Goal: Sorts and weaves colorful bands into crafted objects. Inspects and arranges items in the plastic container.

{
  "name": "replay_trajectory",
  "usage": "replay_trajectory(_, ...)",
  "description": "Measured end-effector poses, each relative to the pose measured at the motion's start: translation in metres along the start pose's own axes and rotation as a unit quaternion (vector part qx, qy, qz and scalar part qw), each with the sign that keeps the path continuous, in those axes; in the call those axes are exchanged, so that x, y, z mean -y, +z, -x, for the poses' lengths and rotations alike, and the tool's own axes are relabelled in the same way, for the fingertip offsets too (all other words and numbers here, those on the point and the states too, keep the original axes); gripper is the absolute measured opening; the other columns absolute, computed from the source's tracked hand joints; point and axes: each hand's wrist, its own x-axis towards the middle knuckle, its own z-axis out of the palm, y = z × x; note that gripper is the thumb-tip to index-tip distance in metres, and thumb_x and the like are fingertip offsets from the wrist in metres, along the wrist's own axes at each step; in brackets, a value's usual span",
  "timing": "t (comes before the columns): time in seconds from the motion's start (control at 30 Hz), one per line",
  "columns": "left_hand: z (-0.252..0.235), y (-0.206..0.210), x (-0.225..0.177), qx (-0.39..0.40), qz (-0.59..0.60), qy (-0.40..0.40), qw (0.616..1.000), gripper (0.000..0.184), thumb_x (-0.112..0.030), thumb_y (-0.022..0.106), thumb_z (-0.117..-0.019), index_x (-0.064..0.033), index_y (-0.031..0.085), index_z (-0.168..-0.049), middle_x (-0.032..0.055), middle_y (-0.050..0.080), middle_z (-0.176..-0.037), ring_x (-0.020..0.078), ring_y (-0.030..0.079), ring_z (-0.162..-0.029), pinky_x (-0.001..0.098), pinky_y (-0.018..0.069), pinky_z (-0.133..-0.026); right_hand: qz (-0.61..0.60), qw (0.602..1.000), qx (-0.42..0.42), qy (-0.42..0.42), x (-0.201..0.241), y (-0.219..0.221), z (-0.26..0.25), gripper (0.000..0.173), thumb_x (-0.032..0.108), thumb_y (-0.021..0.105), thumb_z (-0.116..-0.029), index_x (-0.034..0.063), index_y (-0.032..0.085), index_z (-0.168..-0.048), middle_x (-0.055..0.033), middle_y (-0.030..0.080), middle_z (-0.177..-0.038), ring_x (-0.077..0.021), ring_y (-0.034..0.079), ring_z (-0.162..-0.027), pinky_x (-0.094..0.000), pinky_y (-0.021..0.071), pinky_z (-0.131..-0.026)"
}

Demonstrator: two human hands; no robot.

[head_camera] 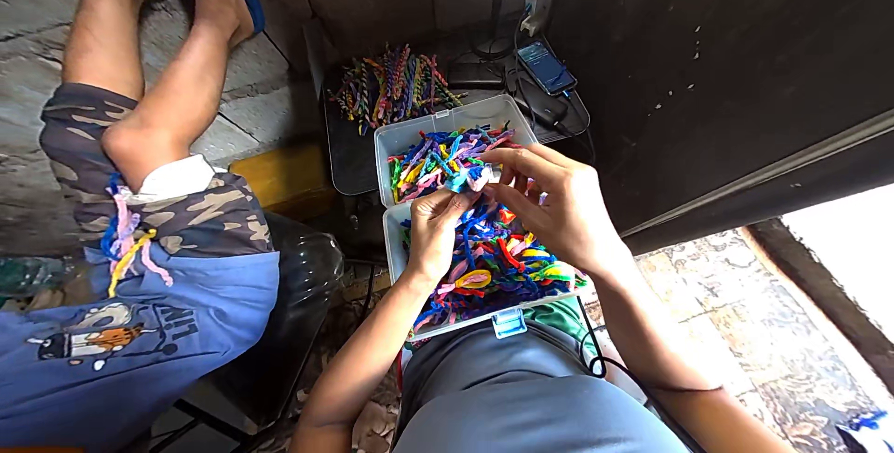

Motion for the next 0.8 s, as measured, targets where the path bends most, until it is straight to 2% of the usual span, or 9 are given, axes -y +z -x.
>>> replay_trajectory(0.07,0.0,0.002,0.0,0.01,-0.006,0.002,1.0,0.03,-0.001,0.059,-0.0979,-0.0151,0.073,-0.075,-0.0088,0.073,-0.08,-0.0013,0.067,-0.076,0.02,0.0559,-0.075,-0.038,0.999,-0.031,-0.017,-0.003,0.007,-0.003,0.016,0.004,0.065,-0.0928,0.0005,0.076,-0.104,-0.0086,0.068,-0.088,-0.0067,0.062,-0.073,-0.0156,0.0491,-0.064)
replay_trajectory(0.13,0.0,0.002,0.0,0.021,0.003,0.004,1.0,0.027,-0.003,0.061,-0.0983,-0.0145,0.076,-0.079,-0.0084,0.074,-0.082,-0.0012,0.067,-0.077,0.0198,0.056,-0.074,-0.069,0.997,-0.042,-0.009,-0.004,0.011,-0.004,0.012,0.003,0.064,-0.0941,-0.0017,0.075,-0.097,-0.008,0.066,-0.086,-0.0033,0.062,-0.073,-0.0127,0.0504,-0.066)
replay_trajectory(0.27,0.002,0.002,0.0,0.035,0.024,0.002,0.999,0.023,-0.006,0.061,-0.1,-0.0141,0.078,-0.087,-0.0066,0.076,-0.089,0.0012,0.07,-0.085,0.0225,0.058,-0.082,-0.114,0.992,-0.046,0.02,-0.003,0.015,-0.005,0.011,0.007,0.064,-0.097,-0.0015,0.071,-0.095,-0.0045,0.063,-0.085,0.0012,0.058,-0.07,-0.0099,0.0486,-0.063)
replay_trajectory(0.37,0.001,0.001,0.001,0.04,0.038,0.003,0.998,0.025,-0.004,0.059,-0.1005,-0.014,0.078,-0.088,-0.0056,0.076,-0.09,0.003,0.071,-0.086,0.0247,0.0588,-0.084,-0.145,0.987,-0.051,0.038,-0.007,0.02,-0.009,0.012,0.008,0.064,-0.0973,-0.0003,0.072,-0.095,-0.0026,0.063,-0.086,0.0029,0.06,-0.073,-0.0098,0.051,-0.068)
replay_trajectory(0.43,0.001,0.001,0.001,0.039,0.05,-0.002,0.998,0.026,-0.005,0.058,-0.1009,-0.014,0.078,-0.088,-0.0052,0.076,-0.089,0.0031,0.071,-0.085,0.0243,0.0589,-0.083,-0.149,0.987,-0.048,0.039,-0.007,0.022,-0.011,0.012,0.009,0.064,-0.0972,0.0,0.072,-0.094,-0.0028,0.063,-0.086,0.0024,0.06,-0.072,-0.0103,0.0502,-0.066)
replay_trajectory(0.53,0.002,0.0,0.001,0.023,0.063,-0.014,0.998,0.028,-0.006,0.059,-0.1003,-0.015,0.077,-0.081,-0.0058,0.075,-0.083,0.0015,0.069,-0.079,0.0216,0.0578,-0.078,-0.154,0.987,-0.041,0.032,-0.007,0.025,-0.014,0.011,0.008,0.064,-0.0973,-0.0005,0.071,-0.093,-0.0039,0.063,-0.085,0.0007,0.06,-0.069,-0.0116,0.0508,-0.064)
replay_trajectory(0.67,0.004,0.002,-0.001,0.016,0.094,-0.042,0.995,0.029,-0.005,0.054,-0.103,-0.0134,0.077,-0.089,-0.0041,0.075,-0.09,0.0038,0.07,-0.086,0.0241,0.0582,-0.084,-0.16,0.986,-0.024,0.042,-0.008,0.028,-0.016,0.011,0.008,0.064,-0.0984,0.0005,0.071,-0.095,-0.0038,0.062,-0.086,-0.0008,0.059,-0.068,-0.0136,0.0511,-0.061)
replay_trajectory(0.8,0.004,0.006,-0.004,0.011,0.127,-0.067,0.99,0.031,-0.004,0.05,-0.1046,-0.0112,0.076,-0.09,-0.0012,0.075,-0.092,0.0066,0.072,-0.088,0.0261,0.0587,-0.087,-0.173,0.983,-0.023,0.056,-0.009,0.028,-0.016,0.011,0.008,0.063,-0.0985,0.0013,0.07,-0.093,-0.0031,0.062,-0.086,-0.0004,0.059,-0.067,-0.0135,0.0509,-0.061)
